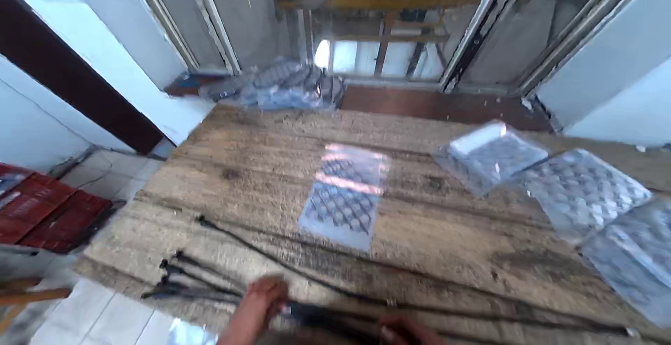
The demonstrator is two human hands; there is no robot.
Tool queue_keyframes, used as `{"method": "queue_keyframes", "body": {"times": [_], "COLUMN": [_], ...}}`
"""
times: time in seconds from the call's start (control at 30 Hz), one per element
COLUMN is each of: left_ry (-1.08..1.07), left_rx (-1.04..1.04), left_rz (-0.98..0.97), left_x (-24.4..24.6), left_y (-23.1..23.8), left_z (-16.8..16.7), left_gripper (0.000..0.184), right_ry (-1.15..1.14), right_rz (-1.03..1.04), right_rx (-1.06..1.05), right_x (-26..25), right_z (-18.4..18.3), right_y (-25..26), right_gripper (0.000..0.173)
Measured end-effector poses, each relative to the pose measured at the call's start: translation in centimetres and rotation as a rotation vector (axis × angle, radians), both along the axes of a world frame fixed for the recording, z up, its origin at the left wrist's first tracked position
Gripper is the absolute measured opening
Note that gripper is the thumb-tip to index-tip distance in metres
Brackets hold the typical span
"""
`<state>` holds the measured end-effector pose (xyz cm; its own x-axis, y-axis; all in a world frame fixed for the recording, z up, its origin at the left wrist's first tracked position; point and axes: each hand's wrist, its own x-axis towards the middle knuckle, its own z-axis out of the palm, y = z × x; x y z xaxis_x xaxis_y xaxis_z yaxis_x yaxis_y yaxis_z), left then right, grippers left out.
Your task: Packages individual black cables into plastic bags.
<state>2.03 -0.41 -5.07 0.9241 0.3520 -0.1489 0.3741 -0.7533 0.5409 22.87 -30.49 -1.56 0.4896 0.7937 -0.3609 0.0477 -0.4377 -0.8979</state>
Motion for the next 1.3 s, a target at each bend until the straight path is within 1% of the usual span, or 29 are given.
{"method": "queue_keyframes", "body": {"times": [0.07,0.1,0.17,0.2,0.27,0.3,0.33,0.37,0.4,0.43,0.5,0.53,0.57,0.6,0.63,0.67,0.7,0.73,0.77,0.8,0.87,0.9,0.93,1.0,1.07,1.13,1.23,1.27,1.3], "left_ry": [-0.051,-0.123,-0.260,-0.302,-0.338,-0.345,-0.355,-0.373,-0.382,-0.381,-0.405,-0.422,-0.436,-0.445,-0.456,-0.469,-0.480,-0.484,-0.476,-0.448,-0.341,-0.301,-0.291,-0.279,-0.298,-0.316,-0.288,-0.281,-0.275], "left_rx": [0.094,0.137,0.153,0.150,0.114,0.080,0.045,0.014,0.000,0.008,0.068,0.100,0.119,0.138,0.158,0.182,0.213,0.245,0.268,0.281,0.274,0.269,0.287,0.303,0.290,0.272,0.281,0.298,0.315], "left_rz": [-0.007,-0.005,-0.007,-0.022,-0.046,-0.040,-0.022,0.004,0.023,0.022,-0.031,-0.057,-0.072,-0.076,-0.074,-0.069,-0.064,-0.053,-0.033,-0.016,-0.017,-0.025,-0.038,-0.062,-0.047,-0.037,-0.123,-0.145,-0.156], "left_x": [0.2,0.3,0.6,0.7,0.4,0.1,-0.1,-0.4,-0.7,-1.0,-0.9,-1.0,-1.0,-1.0,-1.1,-1.1,-1.2,-1.2,-1.2,-1.3,-2.0,-2.4,-2.8,-3.7,-4.3,-4.2,-3.5,-3.3,-3.1], "left_y": [-0.2,-0.2,-0.5,-0.5,-0.5,-0.6,-0.8,-0.9,-0.9,-0.8,-1.2,-1.7,-2.2,-2.4,-2.5,-2.4,-2.0,-1.4,-0.7,-0.2,-0.3,-0.9,-1.6,-2.9,-3.7,-3.7,-2.9,-2.8,-2.9], "left_z": [0.9,1.3,2.5,3.2,5.4,6.6,7.7,8.6,9.4,9.9,9.6,9.1,8.7,8.6,8.5,8.4,8.2,8.0,7.5,6.6,4.0,2.5,0.8,-2.3,-4.3,-4.4,-4.3,-4.5,-4.6], "left_gripper": [0.020,0.019,0.019,0.022,0.026,0.026,0.025,0.025,0.025,0.025,0.035,0.037,0.038,0.039,0.039,0.040,0.042,0.042,0.041,0.037,0.025,0.023,0.026,0.036,0.030,0.026,0.038,0.036,0.030], "right_ry": [-0.004,0.054,0.286,0.395,0.533,0.559,0.574,0.554,0.521,0.509,0.603,0.677,0.735,0.773,0.786,0.766,0.726,0.669,0.610,0.558,0.469,0.422,0.383,0.357,0.377,0.434,0.497,0.492,0.488], "right_rz": [-0.004,-0.007,-0.070,-0.184,-0.477,-0.620,-0.788,-0.934,-0.970,-0.866,-0.570,-0.465,-0.426,-0.462,-0.583,-0.777,-0.976,-1.122,-1.199,-1.228,-1.193,-1.136,-1.069,-0.953,-0.846,-0.724,-0.612,-0.611,-0.616], "right_rx": [-0.067,-0.079,-0.058,0.006,0.193,0.279,0.342,0.317,0.214,0.116,-0.011,0.004,0.062,0.153,0.256,0.354,0.419,0.454,0.443,0.382,0.158,0.059,-0.016,-0.097,-0.137,-0.158,-0.176,-0.178,-0.174], "right_x": [-0.4,-0.9,-2.1,-2.6,-2.4,-1.6,-0.9,-0.3,-0.5,-1.3,-3.1,-3.9,-4.4,-4.6,-4.6,-4.3,-3.5,-2.3,-1.0,0.0,0.5,0.1,-0.5,-2.1,-3.6,-4.5,-4.2,-4.0,-3.7], "right_z": [-0.4,-0.8,-1.6,-1.9,-2.1,-1.9,-1.5,-0.9,-0.6,-0.4,0.3,0.3,-0.2,-0.7,-1.1,-1.1,-0.8,-0.2,0.6,1.1,1.0,0.6,0.2,-0.5,-0.9,-1.4,-1.6,-1.6,-1.7], "right_y": [-1.5,-2.3,-4.6,-5.9,-8.4,-9.5,-10.4,-11.0,-11.3,-11.4,-10.6,-9.7,-8.7,-7.7,-6.9,-6.6,-6.8,-7.4,-8.5,-9.6,-11.2,-11.3,-11.1,-10.1,-9.4,-9.0,-8.7,-8.6,-8.5], "right_gripper": [0.025,0.025,0.033,0.043,0.073,0.067,0.049,0.041,0.047,0.058,0.066,0.068,0.069,0.066,0.059,0.049,0.042,0.038,0.034,0.032,0.029,0.027,0.025,0.024,0.025,0.026,0.029,0.030,0.030]}}
